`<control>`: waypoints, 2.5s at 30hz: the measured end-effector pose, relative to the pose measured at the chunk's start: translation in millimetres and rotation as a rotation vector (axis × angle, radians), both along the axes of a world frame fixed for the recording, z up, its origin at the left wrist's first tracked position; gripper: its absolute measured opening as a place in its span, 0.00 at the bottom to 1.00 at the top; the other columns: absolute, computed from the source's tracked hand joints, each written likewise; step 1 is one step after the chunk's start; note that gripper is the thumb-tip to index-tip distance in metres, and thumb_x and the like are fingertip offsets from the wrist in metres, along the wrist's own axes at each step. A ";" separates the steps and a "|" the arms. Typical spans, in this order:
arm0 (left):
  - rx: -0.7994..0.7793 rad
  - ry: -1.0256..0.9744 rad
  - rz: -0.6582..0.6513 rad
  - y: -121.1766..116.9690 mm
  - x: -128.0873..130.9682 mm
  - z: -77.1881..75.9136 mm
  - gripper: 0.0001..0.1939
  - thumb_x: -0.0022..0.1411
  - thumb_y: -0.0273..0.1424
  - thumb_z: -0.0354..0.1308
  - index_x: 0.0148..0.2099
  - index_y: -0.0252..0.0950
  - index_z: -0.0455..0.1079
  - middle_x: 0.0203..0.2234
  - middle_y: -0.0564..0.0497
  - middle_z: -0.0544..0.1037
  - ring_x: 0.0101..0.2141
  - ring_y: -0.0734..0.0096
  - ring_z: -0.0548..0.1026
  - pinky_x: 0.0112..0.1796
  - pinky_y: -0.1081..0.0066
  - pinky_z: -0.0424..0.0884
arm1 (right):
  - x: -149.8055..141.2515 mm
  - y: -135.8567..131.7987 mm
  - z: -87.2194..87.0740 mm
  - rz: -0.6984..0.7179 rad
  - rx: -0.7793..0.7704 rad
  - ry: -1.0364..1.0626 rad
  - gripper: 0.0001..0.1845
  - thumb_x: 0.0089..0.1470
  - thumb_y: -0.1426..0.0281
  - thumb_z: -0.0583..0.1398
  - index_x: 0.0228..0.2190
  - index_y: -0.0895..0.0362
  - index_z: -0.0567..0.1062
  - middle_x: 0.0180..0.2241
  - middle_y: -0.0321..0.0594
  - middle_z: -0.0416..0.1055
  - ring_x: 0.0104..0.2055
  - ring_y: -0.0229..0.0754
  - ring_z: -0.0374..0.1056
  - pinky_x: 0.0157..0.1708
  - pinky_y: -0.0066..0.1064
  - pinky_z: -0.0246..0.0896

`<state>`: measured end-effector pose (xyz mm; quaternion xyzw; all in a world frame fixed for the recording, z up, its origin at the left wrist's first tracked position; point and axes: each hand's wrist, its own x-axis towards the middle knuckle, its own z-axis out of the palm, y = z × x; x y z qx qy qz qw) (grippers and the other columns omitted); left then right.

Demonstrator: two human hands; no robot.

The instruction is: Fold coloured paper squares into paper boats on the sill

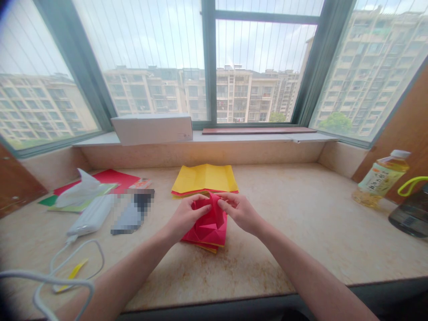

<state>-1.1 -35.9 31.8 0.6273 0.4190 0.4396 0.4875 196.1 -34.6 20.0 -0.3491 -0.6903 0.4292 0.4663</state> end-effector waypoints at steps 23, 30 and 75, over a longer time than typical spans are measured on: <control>-0.075 0.026 -0.195 -3.2 -2.8 13.4 0.15 0.56 0.40 0.63 0.37 0.31 0.77 0.31 0.46 0.80 0.31 0.67 0.75 0.34 0.70 0.68 | 2.7 6.5 -7.4 -0.004 -0.099 0.044 0.23 0.57 0.56 0.62 0.50 0.56 0.76 0.34 0.42 0.80 0.31 0.40 0.72 0.29 0.31 0.66; -0.109 0.017 -0.153 0.7 -2.9 3.5 0.12 0.51 0.35 0.66 0.30 0.31 0.72 0.24 0.50 0.76 0.25 0.72 0.71 0.27 0.74 0.64 | 5.5 1.2 -6.9 0.012 -0.003 0.004 0.24 0.63 0.54 0.55 0.55 0.52 0.71 0.42 0.44 0.77 0.35 0.42 0.73 0.31 0.32 0.69; -0.167 -0.310 -0.111 2.0 7.9 -7.2 0.21 0.52 0.43 0.68 0.42 0.31 0.78 0.32 0.45 0.81 0.34 0.62 0.77 0.37 0.67 0.72 | -18.2 -5.4 -13.3 -0.045 -0.024 0.133 0.42 0.50 0.65 0.68 0.61 0.50 0.57 0.46 0.43 0.76 0.47 0.46 0.74 0.49 0.41 0.71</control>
